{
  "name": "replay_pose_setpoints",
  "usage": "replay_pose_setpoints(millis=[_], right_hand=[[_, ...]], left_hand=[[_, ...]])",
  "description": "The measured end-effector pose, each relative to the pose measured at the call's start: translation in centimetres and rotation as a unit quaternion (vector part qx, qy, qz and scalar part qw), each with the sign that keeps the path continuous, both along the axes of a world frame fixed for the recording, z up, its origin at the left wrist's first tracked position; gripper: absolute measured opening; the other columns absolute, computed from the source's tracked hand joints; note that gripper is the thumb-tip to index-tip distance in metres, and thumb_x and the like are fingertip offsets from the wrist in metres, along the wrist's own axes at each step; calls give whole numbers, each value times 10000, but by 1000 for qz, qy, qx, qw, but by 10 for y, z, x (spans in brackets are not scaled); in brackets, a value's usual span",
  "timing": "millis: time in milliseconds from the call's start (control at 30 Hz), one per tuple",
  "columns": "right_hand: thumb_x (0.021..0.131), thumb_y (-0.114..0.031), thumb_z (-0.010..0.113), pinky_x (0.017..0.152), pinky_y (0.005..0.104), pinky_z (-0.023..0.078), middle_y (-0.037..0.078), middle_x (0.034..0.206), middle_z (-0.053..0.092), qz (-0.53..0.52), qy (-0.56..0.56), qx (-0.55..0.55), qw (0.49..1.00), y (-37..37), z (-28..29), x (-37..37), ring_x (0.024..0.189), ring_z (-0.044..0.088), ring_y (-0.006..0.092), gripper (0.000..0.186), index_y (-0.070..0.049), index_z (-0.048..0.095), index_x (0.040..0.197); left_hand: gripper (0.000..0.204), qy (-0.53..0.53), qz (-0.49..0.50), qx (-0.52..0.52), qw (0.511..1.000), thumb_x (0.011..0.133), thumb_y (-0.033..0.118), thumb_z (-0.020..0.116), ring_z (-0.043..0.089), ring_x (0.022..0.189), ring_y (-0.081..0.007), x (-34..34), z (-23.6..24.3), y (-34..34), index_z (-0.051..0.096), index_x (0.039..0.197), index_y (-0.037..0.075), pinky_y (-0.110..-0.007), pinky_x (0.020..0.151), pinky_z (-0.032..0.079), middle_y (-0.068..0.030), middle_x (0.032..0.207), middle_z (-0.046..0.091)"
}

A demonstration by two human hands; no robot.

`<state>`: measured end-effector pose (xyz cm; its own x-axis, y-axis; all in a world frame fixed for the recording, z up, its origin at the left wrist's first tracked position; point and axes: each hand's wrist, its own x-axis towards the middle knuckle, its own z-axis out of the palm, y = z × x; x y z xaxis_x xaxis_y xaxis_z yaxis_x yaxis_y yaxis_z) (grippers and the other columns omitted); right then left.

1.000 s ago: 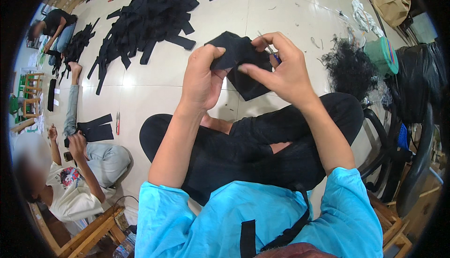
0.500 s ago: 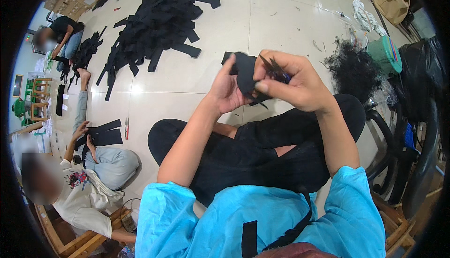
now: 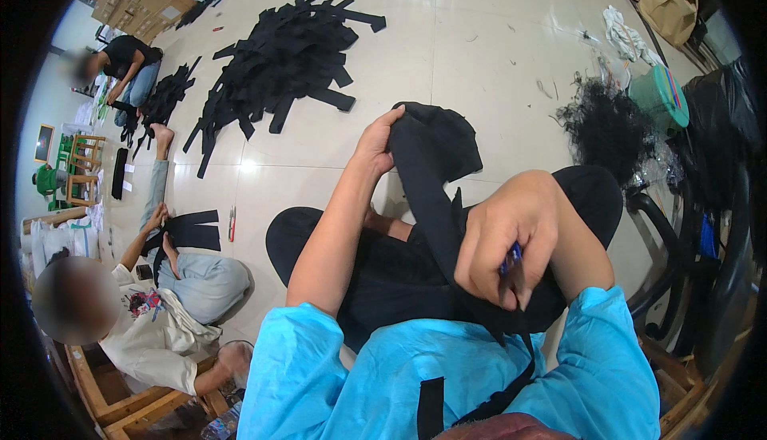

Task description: The person sits on the floor and uses scissors to cut black fabric strips into smaller pieces. They repeatedly trim the edges and fold the fabric while working. The cut pieces are placed on the floor nearby.

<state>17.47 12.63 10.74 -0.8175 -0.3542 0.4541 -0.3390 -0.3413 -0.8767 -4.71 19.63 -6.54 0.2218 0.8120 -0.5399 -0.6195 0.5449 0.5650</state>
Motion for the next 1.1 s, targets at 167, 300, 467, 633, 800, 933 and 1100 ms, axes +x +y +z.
replay_pose_setpoints(millis=[167, 300, 467, 633, 800, 933, 1100], right_hand=[[1024, -316, 675, 727, 307, 510, 22, 990, 703, -489, -293, 133, 811, 39, -20, 21, 870, 639, 106, 345, -10, 709, 1178], [1033, -259, 586, 893, 524, 550, 263, 1086, 728, -708, -493, 388, 325, 115, -147, 42, 1022, 703, 427, 363, 81, 670, 1131], [1016, -280, 629, 994, 500, 552, 291, 1215, 706, -517, -670, 415, 334, 121, -277, 76, 1158, 687, 429, 384, 34, 685, 1229], [1004, -352, 678, 1101, 454, 487, 242, 1406, 640, -714, -491, 338, 368, 104, -182, 22, 1348, 594, 363, 491, 9, 655, 1336], [1109, -495, 474, 1205, 371, 342, 143, 1454, 614, -629, -208, 6, 749, 58, -89, -33, 1416, 505, 227, 631, 11, 558, 1477], [1008, -486, 674, 1090, 335, 453, 123, 1342, 676, -389, -243, -24, 888, 49, -89, -21, 1228, 613, 185, 668, 39, 605, 1417], [866, -197, 835, 997, 314, 493, 80, 1193, 732, -388, -314, 54, 865, 49, -72, -11, 1097, 637, 156, 488, 44, 703, 1269]], left_hand=[[165, 138, 48, 160, 976, 986, 171, 682, 725, 818, -183, 2, 50, -16, 686, 1067, 28, -320, 753, 591, -69, 959, 747], [113, 135, 30, 230, 963, 925, 106, 649, 706, 812, -160, -10, 80, -26, 679, 1022, 56, -309, 758, 568, -39, 954, 733], [95, -5, 21, 146, 989, 911, 158, 650, 657, 710, -134, -11, 113, -40, 673, 889, 68, -302, 671, 546, -20, 823, 681], [212, 84, -92, 207, 970, 942, 254, 762, 664, 737, -104, -33, 114, -55, 695, 991, 60, -266, 692, 548, -14, 858, 707], [259, 86, -250, 341, 902, 825, 194, 816, 633, 737, -94, -41, 128, -77, 710, 997, 33, -252, 735, 510, -2, 860, 696], [242, 58, -164, 328, 928, 785, 164, 794, 631, 728, -110, -41, 138, -88, 714, 951, 7, -246, 715, 497, -24, 840, 696], [204, 82, -158, 350, 920, 823, 157, 783, 640, 710, -95, -72, 131, -78, 731, 940, -2, -246, 698, 509, -39, 849, 730]])
